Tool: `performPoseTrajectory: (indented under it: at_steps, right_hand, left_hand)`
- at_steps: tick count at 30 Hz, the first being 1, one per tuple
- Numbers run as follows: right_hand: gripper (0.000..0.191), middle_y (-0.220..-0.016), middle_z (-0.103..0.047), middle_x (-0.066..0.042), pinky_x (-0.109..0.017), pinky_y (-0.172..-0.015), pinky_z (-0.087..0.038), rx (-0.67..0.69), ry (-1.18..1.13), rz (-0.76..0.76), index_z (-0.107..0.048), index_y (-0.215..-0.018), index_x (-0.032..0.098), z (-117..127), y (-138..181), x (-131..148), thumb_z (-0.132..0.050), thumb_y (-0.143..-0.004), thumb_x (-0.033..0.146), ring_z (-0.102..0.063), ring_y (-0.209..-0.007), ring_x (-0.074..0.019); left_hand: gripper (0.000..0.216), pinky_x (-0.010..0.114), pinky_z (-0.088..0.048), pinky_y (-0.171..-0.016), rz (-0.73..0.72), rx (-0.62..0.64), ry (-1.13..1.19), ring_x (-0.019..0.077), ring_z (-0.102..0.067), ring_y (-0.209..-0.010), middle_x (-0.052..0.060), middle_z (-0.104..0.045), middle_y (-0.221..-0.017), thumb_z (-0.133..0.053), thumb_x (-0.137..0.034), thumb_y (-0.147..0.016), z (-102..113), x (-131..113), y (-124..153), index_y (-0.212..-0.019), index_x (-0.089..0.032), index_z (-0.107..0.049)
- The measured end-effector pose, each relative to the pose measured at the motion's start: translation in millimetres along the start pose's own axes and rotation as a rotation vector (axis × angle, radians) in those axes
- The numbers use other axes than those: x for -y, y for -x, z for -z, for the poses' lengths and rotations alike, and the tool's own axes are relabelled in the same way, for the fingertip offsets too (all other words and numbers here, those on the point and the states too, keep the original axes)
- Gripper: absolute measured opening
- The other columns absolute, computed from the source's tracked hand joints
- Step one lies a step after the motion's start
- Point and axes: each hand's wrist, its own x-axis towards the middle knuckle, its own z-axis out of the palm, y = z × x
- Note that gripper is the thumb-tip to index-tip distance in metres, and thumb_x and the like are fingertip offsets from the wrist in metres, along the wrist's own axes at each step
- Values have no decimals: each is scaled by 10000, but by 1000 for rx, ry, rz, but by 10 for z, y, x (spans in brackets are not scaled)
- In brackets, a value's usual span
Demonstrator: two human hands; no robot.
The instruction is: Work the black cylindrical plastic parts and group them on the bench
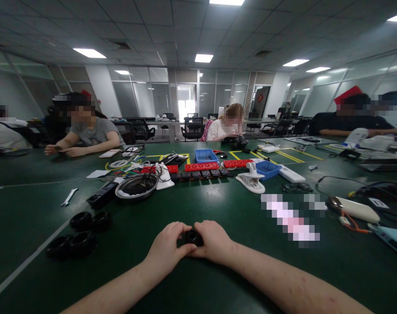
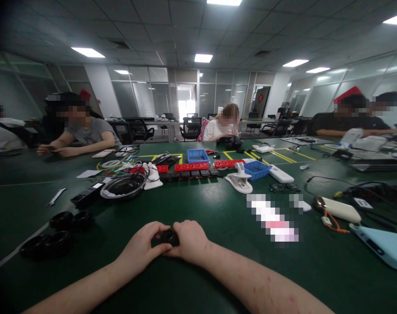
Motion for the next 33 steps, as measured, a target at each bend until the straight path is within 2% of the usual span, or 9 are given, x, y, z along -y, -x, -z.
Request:
performPoseTrajectory:
  at_steps: [2, 5, 9, 13, 18, 24, 28, 31, 33]
  right_hand:
    - [456, -734, -591, -63, -318, -633, -374, -33, 54, 4, -574, -794, 144, -3, 7, 40, -595, -642, 573, -525, -687, -213]
    - [488, -834, -583, -64, -344, -714, -371, -46, -22, 70, -575, -869, 155, 15, 14, 19, -632, -612, 566, -516, -791, -230]
    - [389, -890, -566, -27, -286, -713, -380, 96, -296, 132, -585, -979, 196, 57, -25, -104, -700, -623, 302, -503, -833, -194]
    - [293, -806, -559, -5, -265, -683, -376, 162, -408, 111, -629, -855, 162, 46, -89, -165, -720, -581, 212, -508, -790, -185]
    - [328, -779, -579, -22, -260, -625, -366, 53, -293, -45, -594, -771, 147, -85, -88, -65, -743, -509, 276, -518, -743, -197]
    - [266, -862, -630, -92, -334, -704, -374, -91, -39, -127, -607, -852, 166, -101, 14, 203, -609, -643, 332, -559, -816, -265]
    - [447, -999, -594, -99, -370, -791, -379, -105, -139, -63, -553, -1035, 165, -76, 87, 212, -625, -620, 315, -536, -924, -277]
    - [718, -1162, -500, -109, -351, -876, -362, -39, -381, 7, -362, -1257, 151, -38, 110, 121, -642, -603, 248, -480, -1037, -253]
    - [805, -1157, -478, -124, -339, -813, -411, 30, -484, -25, -244, -1321, 118, 2, 114, 62, -631, -626, 241, -521, -953, -234]
  left_hand:
    - [196, 293, -402, -687, 15, -11, 1, 196, -514, -784, 20, -557, -836, -621, -230, -705, -3, 3, -6, -887, -172, -577]
    - [234, 285, -400, -703, 15, -18, 15, 190, -514, -795, 19, -563, -858, -632, -220, -701, 8, 12, 9, -924, -180, -576]
    - [301, 267, -390, -745, -54, -9, 28, 180, -514, -848, 3, -578, -903, -653, -214, -697, 37, 13, 41, -989, -224, -577]
    - [283, 258, -389, -749, -32, -35, -15, 184, -515, -869, 6, -585, -904, -675, -257, -688, 77, -10, 63, -956, -214, -591]
    - [301, 261, -410, -731, 43, -16, -59, 190, -527, -856, 12, -579, -912, -682, -346, -664, 88, -32, 84, -914, -208, -587]
    - [308, 287, -420, -780, 76, -53, -122, 202, -536, -883, 20, -589, -945, -659, -338, -668, 111, -81, 144, -936, -209, -577]
    - [441, 301, -399, -849, 33, -65, -151, 218, -511, -962, 38, -566, -1042, -635, -363, -690, 122, -122, 216, -1093, -220, -528]
    - [705, 355, -325, -941, 6, -79, -173, 265, -418, -1093, 89, -477, -1197, -648, -468, -654, 140, -134, 253, -1249, -177, -407]
    - [749, 359, -285, -969, 4, -100, -182, 267, -357, -1150, 94, -424, -1256, -632, -487, -665, 160, -138, 262, -1285, -169, -359]
